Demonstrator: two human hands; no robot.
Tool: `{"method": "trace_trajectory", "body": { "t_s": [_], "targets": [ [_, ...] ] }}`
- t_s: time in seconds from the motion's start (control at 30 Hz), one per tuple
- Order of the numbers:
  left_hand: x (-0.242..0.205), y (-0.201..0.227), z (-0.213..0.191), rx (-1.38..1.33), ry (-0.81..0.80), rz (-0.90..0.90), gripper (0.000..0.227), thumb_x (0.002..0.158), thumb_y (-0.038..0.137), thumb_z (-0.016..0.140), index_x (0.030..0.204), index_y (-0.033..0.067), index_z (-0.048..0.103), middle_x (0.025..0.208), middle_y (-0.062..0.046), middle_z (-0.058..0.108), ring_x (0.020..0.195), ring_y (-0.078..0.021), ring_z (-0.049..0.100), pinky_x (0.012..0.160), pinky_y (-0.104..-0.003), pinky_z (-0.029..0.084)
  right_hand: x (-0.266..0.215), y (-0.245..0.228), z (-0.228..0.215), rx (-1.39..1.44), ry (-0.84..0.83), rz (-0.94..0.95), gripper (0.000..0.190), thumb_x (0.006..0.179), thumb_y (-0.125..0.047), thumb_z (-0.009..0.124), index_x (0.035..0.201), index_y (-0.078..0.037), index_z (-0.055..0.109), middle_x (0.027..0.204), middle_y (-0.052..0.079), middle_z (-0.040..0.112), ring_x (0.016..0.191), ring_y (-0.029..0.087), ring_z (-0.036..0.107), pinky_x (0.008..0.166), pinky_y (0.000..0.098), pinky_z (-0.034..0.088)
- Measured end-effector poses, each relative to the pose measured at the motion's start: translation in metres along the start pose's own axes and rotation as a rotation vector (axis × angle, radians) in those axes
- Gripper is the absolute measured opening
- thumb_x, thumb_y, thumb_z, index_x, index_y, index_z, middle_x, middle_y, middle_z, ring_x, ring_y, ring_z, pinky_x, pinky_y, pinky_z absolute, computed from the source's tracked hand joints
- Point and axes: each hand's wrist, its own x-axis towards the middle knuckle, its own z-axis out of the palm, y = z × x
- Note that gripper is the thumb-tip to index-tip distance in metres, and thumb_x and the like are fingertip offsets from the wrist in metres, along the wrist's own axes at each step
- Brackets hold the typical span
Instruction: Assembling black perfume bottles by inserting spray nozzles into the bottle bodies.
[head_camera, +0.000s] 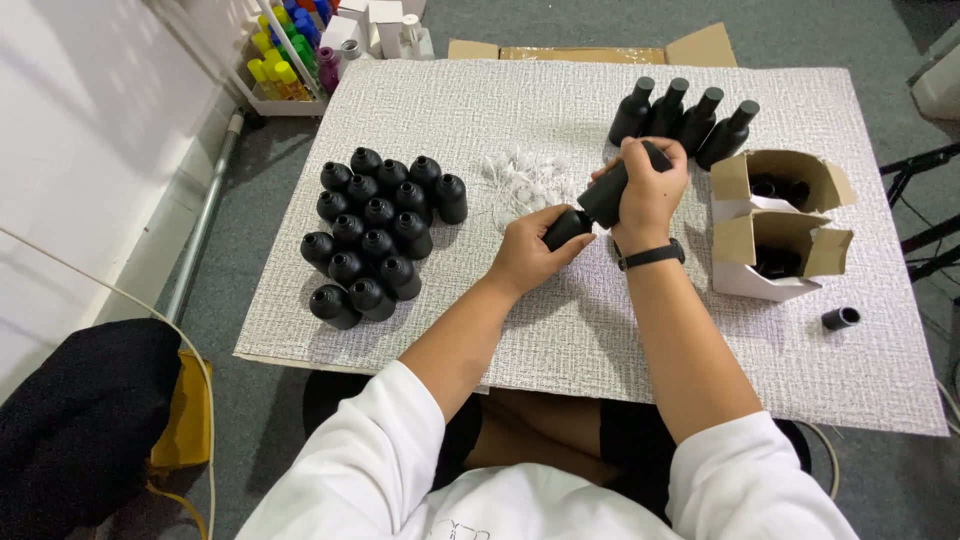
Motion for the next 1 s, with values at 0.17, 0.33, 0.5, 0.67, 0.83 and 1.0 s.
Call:
{"method": "trace_trajectory", "body": {
  "t_s": [0.17, 0.33, 0.5, 0.67, 0.83, 1.0],
  "targets": [
    [-0.002, -0.01, 0.006, 0.007, 0.018, -0.005, 0.04, 0.085, 0.034, 0.084, 0.104, 0.0005, 0.074, 0.073, -0.019, 0.071, 0.064, -0.0218, 0.072, 0.044, -0.028, 0.053, -0.004, -0.004, -0.003, 0.02, 0.062, 0.126, 0.021, 0.085, -0.007, 0.073, 0.093, -0.009, 0.054, 0.061, 0.012, 0.065, 0.055, 0.027, 0.074, 0.052, 0.0371, 0.065],
    [0.0, -0.016, 0.007, -0.093, 0.008, -0.076, 0.036, 0.085, 0.031, 0.084, 0.105, 0.0023, 0.074, 0.071, -0.016, 0.072, 0.063, -0.0164, 0.07, 0.044, -0.024, 0.053, -0.017, -0.008, 0.006, 0.11, 0.045, -0.083, 0.019, 0.091, -0.008, 0.069, 0.098, -0.008, 0.052, 0.063, 0.015, 0.064, 0.055, 0.027, 0.072, 0.054, 0.0375, 0.065],
    [0.003, -0.011, 0.005, -0.055, -0.016, -0.025, 0.04, 0.082, 0.029, 0.086, 0.109, 0.0029, 0.072, 0.078, -0.018, 0.071, 0.072, -0.0173, 0.07, 0.049, -0.028, 0.054, -0.012, -0.017, 0.008, -0.043, -0.05, -0.193, 0.018, 0.093, -0.008, 0.07, 0.1, -0.004, 0.055, 0.064, 0.017, 0.066, 0.056, 0.026, 0.072, 0.056, 0.0377, 0.065],
    [0.001, -0.004, 0.0, 0.084, -0.016, -0.027, 0.047, 0.083, 0.035, 0.085, 0.114, 0.0026, 0.071, 0.088, -0.02, 0.072, 0.079, -0.0288, 0.073, 0.057, -0.035, 0.058, 0.0, -0.001, -0.001, 0.044, 0.015, 0.014, 0.02, 0.088, -0.009, 0.072, 0.096, -0.007, 0.054, 0.062, 0.014, 0.065, 0.054, 0.027, 0.073, 0.052, 0.0383, 0.065],
    [0.002, 0.005, -0.003, 0.036, -0.023, -0.052, 0.047, 0.081, 0.025, 0.087, 0.122, 0.009, 0.071, 0.103, -0.019, 0.072, 0.094, -0.0345, 0.073, 0.075, -0.041, 0.06, -0.007, -0.006, -0.004, 0.179, 0.078, 0.007, 0.018, 0.089, -0.009, 0.071, 0.098, -0.008, 0.055, 0.064, 0.014, 0.065, 0.057, 0.028, 0.073, 0.054, 0.0411, 0.067],
    [0.008, -0.011, 0.006, -0.36, -0.045, -0.156, 0.053, 0.077, 0.022, 0.095, 0.125, 0.0167, 0.072, 0.108, -0.011, 0.071, 0.09, -0.0209, 0.074, 0.071, -0.027, 0.064, -0.01, -0.014, -0.009, 0.285, 0.032, -0.04, 0.013, 0.093, -0.013, 0.067, 0.099, -0.012, 0.055, 0.068, 0.011, 0.064, 0.061, 0.027, 0.072, 0.059, 0.0417, 0.067]
  ]
}}
